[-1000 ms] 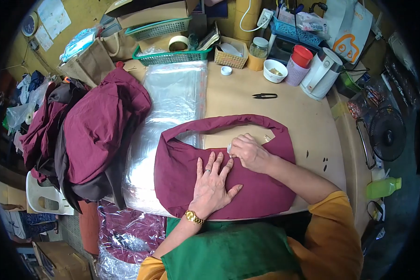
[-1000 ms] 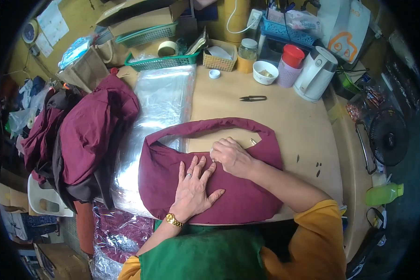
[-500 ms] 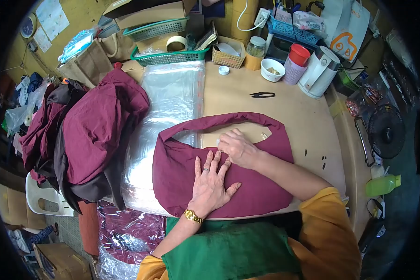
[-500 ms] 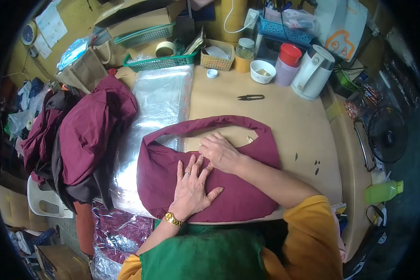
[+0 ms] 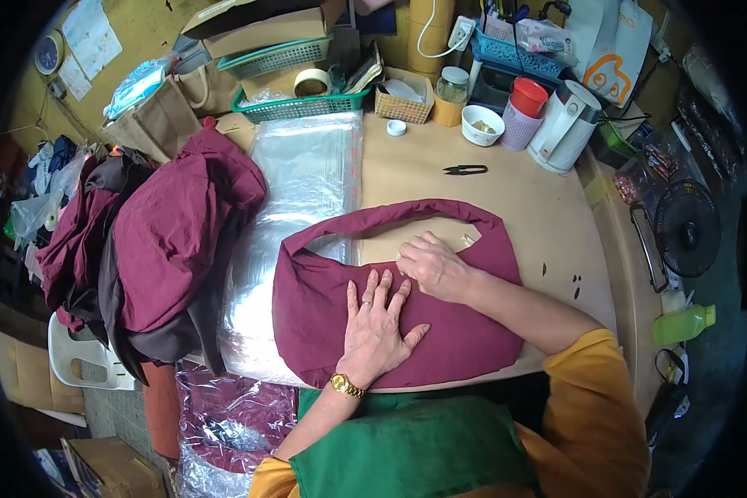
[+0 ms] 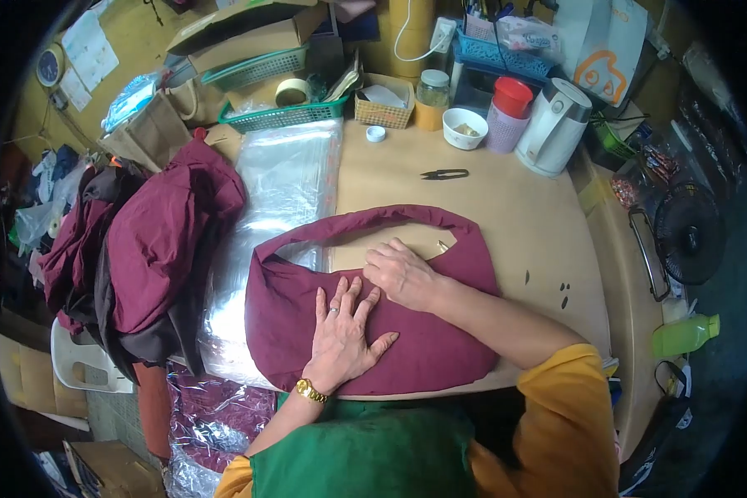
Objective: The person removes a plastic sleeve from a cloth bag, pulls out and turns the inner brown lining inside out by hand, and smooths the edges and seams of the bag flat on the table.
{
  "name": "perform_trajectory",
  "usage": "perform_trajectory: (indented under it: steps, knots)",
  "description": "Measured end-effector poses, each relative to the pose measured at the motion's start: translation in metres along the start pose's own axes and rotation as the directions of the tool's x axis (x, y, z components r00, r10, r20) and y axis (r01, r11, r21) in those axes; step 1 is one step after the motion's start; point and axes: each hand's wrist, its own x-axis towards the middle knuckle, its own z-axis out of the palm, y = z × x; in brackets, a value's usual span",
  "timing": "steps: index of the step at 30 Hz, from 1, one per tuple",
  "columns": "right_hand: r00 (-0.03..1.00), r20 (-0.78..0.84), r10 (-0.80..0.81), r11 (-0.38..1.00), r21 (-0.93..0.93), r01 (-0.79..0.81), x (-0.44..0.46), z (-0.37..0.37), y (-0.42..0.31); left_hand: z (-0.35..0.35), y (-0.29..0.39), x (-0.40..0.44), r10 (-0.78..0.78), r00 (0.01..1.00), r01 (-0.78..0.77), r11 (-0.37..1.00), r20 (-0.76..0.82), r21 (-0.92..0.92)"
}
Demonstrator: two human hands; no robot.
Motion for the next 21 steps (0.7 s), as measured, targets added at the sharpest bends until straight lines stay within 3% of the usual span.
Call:
perform_trajectory:
  steps: [3, 7, 11, 13, 14, 17, 20, 21]
  knots:
    - [0.999, 0.052, 0.007, 1.000, 0.002, -0.007, 0.007, -0.004, -0.002, 0.002, 0.000, 0.000, 0.031, 0.999, -0.031, 1.000, -0.030, 0.007]
    - [0.998, -0.029, 0.049, 0.998, 0.044, -0.048, 0.018, 0.011, -0.005, 0.001, 0.001, 0.001, 0.015, 1.000, -0.015, 0.999, -0.003, 0.032]
    - [1.000, -0.003, 0.014, 0.999, 0.030, -0.013, 0.005, -0.010, 0.003, 0.004, -0.001, -0.002, 0.020, 0.998, -0.020, 1.000, -0.053, 0.008]
    - [0.953, 0.281, 0.116, 0.961, -0.274, -0.037, 0.006, -0.023, 0.006, 0.005, 0.000, -0.002, 0.021, 0.998, -0.020, 1.000, -0.057, 0.016]
    - [0.953, 0.278, 0.122, 0.960, -0.277, -0.042, 0.010, -0.022, 0.001, 0.005, 0.001, -0.002, 0.024, 0.998, -0.023, 0.999, -0.058, 0.025]
    - [0.999, 0.014, 0.038, 0.989, -0.145, -0.036, 0.020, 0.015, -0.010, 0.004, 0.000, -0.002, 0.015, 1.000, -0.015, 0.998, 0.000, 0.055]
    - [0.988, -0.010, 0.155, 0.981, -0.118, -0.155, 0.009, 0.010, -0.011, 0.007, 0.000, -0.004, 0.025, 0.997, -0.023, 0.999, -0.069, 0.024]
    - [0.982, 0.028, 0.188, 0.965, -0.188, -0.180, 0.006, 0.001, -0.006, 0.006, 0.000, -0.003, 0.022, 0.997, -0.020, 0.999, -0.074, 0.025]
